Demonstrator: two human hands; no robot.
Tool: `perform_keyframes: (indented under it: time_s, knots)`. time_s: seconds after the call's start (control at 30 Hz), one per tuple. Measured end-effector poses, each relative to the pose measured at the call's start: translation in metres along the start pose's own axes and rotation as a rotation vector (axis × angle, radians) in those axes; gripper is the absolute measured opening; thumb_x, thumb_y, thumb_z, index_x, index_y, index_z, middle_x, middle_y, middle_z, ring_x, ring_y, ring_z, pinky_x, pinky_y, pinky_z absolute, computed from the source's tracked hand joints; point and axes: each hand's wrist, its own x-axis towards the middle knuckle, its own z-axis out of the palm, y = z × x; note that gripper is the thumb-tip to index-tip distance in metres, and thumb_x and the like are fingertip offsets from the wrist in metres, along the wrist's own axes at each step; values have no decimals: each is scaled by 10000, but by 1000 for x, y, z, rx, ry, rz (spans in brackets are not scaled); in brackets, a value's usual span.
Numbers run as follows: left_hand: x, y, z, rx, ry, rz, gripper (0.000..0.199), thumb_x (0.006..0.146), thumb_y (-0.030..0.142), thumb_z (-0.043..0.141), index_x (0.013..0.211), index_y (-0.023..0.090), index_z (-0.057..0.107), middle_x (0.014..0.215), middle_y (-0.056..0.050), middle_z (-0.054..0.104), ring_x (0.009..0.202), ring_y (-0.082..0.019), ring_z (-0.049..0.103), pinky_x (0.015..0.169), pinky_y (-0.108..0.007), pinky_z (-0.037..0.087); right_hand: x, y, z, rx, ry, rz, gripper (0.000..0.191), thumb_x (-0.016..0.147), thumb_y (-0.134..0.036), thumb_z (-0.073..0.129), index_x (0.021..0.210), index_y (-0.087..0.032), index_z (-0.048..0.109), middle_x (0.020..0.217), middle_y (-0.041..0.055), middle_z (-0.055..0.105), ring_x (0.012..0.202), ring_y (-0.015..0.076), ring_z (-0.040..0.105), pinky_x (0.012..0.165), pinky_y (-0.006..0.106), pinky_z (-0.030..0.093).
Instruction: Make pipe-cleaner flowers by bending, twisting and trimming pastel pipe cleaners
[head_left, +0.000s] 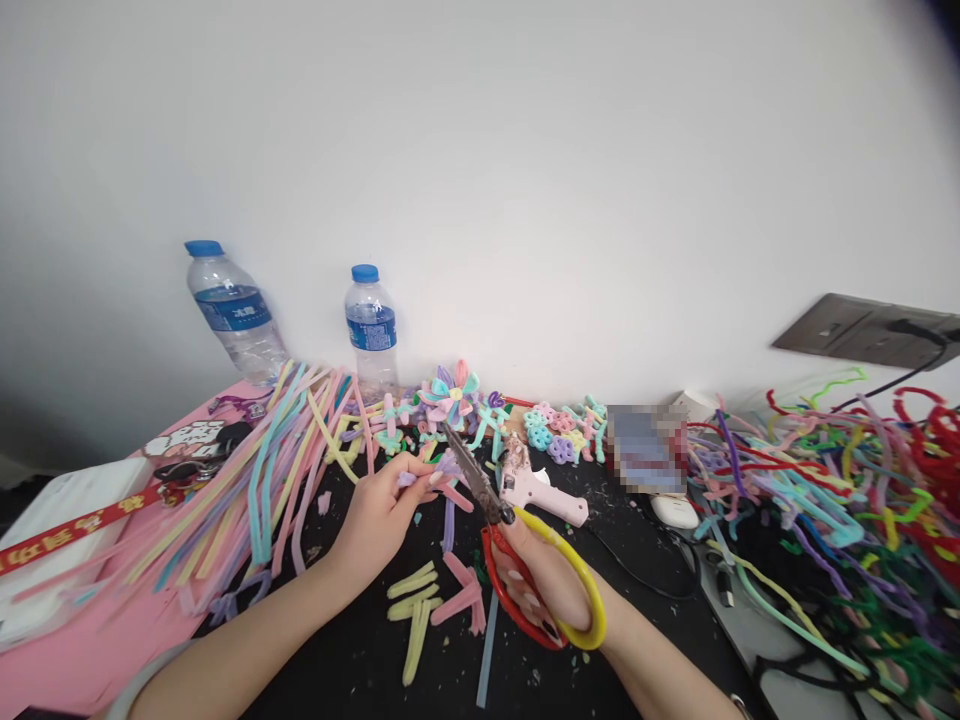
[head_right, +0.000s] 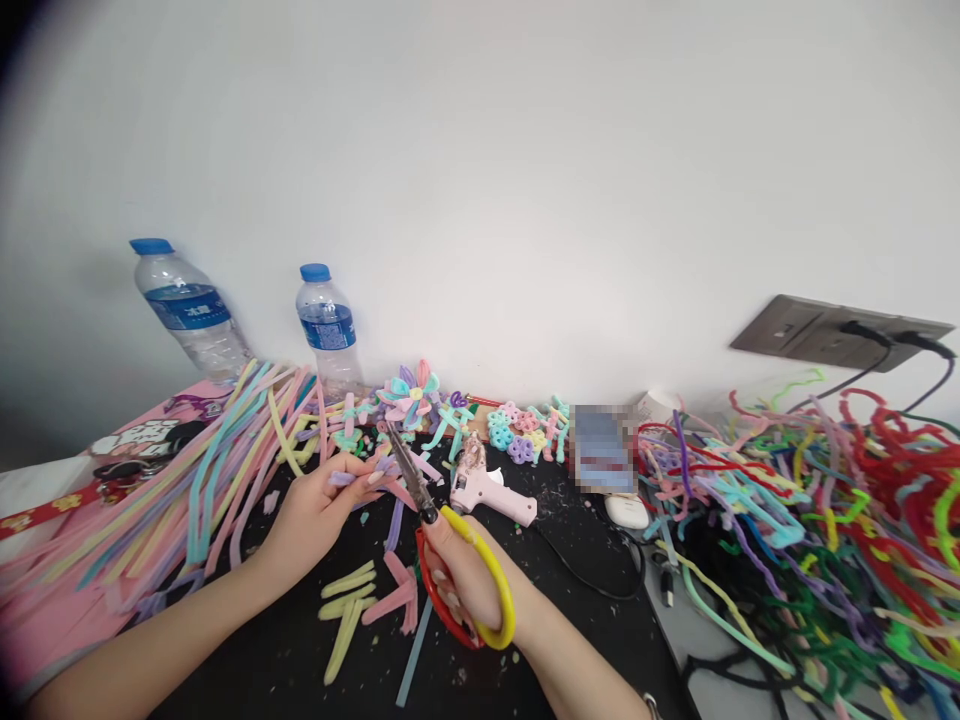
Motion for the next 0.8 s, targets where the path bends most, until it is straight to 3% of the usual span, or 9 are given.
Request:
perform_keyframes:
  time_s: [0.13, 0.2, 0.37, 0.53, 0.8]
  knots:
    - [1, 1, 2, -127, -43, -83, 203, 811, 368, 527, 797, 166, 524, 878, -53, 668, 903, -245, 655, 754, -366, 554, 0, -8, -4, 14, 33, -98, 547, 778, -708, 322, 547, -213, 353, 362, -99, 261, 249, 42, 179, 251, 177, 169]
    - [2, 2, 2, -160, -67, -129, 225, 804, 387, 538, 810, 163, 525, 893, -64, 678, 899, -260, 660, 720, -359, 563, -1, -14, -8, -102, 116, -176, 514, 795, -685, 312, 592, -215, 361, 406, -91, 287, 286, 54, 209, 282, 188, 192]
    - [2, 5, 3, -125, -39, -154, 283, 787, 415, 555, 882, 149, 574, 881, -74, 699, 880, -271, 667, 674, -341, 573, -9, -28, -15, -774, 439, -464, 286, 764, -461, 531, 728, -202, 415, 631, -33, 473, 543, 115, 430, 491, 215, 340]
    - [1, 6, 2, -49, -8, -131, 329, 789, 421, 540, 936, 141, 632, 982, -81, 695, 886, -266, 666, 689, -348, 576, -10, -29, -14, -1229, 741, -426, 186, 734, -342, 555, 830, -203, 477, 787, 0, 570, 642, 154, 520, 542, 236, 338]
    - [0, 1, -4, 323, 51, 96, 272, 830, 330, 486, 945, 165, 668, 953, -61, 712, 754, -213, 685, 666, -294, 552, -8, -26, -11, -1461, 732, -397, 208, 710, -342, 594, 858, -202, 551, 800, 8, 609, 693, 171, 588, 545, 243, 341]
